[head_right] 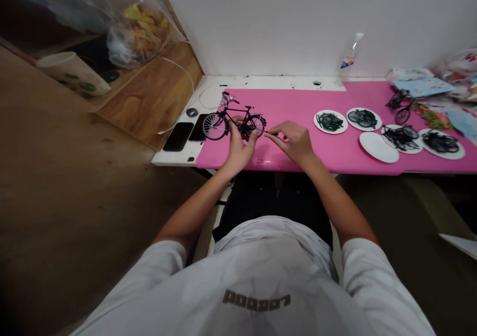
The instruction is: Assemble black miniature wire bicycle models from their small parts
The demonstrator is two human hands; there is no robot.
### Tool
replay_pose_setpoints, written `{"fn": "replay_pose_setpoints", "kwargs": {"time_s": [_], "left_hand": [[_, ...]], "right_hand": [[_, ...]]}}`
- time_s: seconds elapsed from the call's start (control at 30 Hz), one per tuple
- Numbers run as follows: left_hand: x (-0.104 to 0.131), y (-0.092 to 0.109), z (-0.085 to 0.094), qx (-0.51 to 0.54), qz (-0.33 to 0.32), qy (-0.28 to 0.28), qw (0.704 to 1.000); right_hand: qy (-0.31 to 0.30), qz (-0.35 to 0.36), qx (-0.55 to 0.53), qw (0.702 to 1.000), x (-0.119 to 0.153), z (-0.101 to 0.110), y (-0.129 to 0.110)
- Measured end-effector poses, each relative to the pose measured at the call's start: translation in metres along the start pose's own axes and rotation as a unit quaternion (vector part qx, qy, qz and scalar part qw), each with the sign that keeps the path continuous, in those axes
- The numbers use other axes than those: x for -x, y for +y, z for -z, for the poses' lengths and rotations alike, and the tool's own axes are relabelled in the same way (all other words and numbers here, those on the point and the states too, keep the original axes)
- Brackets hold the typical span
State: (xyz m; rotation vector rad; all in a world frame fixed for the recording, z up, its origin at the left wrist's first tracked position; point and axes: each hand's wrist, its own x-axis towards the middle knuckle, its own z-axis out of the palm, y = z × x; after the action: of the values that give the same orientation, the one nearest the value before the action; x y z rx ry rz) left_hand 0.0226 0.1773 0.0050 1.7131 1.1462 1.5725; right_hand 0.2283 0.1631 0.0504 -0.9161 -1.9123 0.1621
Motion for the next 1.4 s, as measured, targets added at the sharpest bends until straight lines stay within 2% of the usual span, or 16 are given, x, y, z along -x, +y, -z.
{"fn": "replay_pose_setpoints", "kwargs": {"time_s": [0.53,1.13,1.4], "left_hand": [[0.001,-0.01,-0.005,-0.008,-0.014,-0.005,1.0],[-0.001,-0.012,-0.004,-0.004,0.0,-0.011,1.0],[0.0,-0.008,-0.003,-0.017,-0.003,-0.004,1.0]], "right_hand": [[-0.009,0.002,0.023,1.0,0.001,-0.001,0.005],[-0.02,0.013,0.018,1.0,0.003,-0.005,0.009],[-0.062,0.023,0.077,0.995,0.009,-0.007,0.02]]}}
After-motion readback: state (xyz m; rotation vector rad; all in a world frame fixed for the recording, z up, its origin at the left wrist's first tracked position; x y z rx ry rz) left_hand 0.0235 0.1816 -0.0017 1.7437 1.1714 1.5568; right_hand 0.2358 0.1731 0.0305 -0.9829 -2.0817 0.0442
